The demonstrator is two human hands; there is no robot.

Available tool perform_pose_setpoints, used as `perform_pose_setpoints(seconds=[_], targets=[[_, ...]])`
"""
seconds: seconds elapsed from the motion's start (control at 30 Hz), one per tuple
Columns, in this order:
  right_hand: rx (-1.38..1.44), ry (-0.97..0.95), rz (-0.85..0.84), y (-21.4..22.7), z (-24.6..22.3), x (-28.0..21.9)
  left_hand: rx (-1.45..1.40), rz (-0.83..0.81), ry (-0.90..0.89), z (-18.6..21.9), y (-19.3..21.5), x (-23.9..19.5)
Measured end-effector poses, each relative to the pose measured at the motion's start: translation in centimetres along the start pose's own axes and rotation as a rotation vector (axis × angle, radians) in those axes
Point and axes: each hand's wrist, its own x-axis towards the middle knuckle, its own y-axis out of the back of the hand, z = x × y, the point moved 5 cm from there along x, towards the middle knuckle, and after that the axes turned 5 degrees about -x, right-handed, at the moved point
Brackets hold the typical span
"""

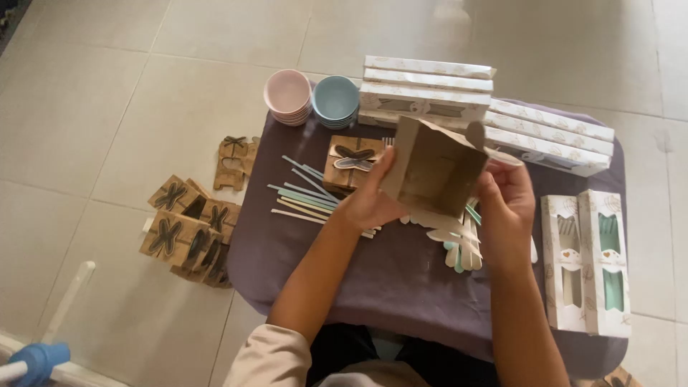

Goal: Assembling cardboard gift boxes and placing small plastic cups inside them

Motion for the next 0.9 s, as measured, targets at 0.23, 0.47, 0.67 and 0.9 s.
perform_pose_setpoints(seconds=[0.23, 0.47, 0.67, 0.9], targets=[[-0.211, 0.336, -0.021, 0.1, -0.3, 0.6, -0.144, -0.038, -0.040, 3.3, -6.0, -1.6], [-0.460, 0.485, -0.036, -4.6, -7.0, -0.3, -0.261, -0.284, -0.748, 18.5, -5.7, -10.1], [-0.959, 0.626, -0.439, -17.6, -9.9, 2.4, -0.539, -0.032, -1.015, 21.4, 1.9, -11.8], [-1.265, 0.784, -0.754, -31.8, -0.6, 8.5, -0.628, 0.097, -1.165, 22.0, 6.1, -11.5]])
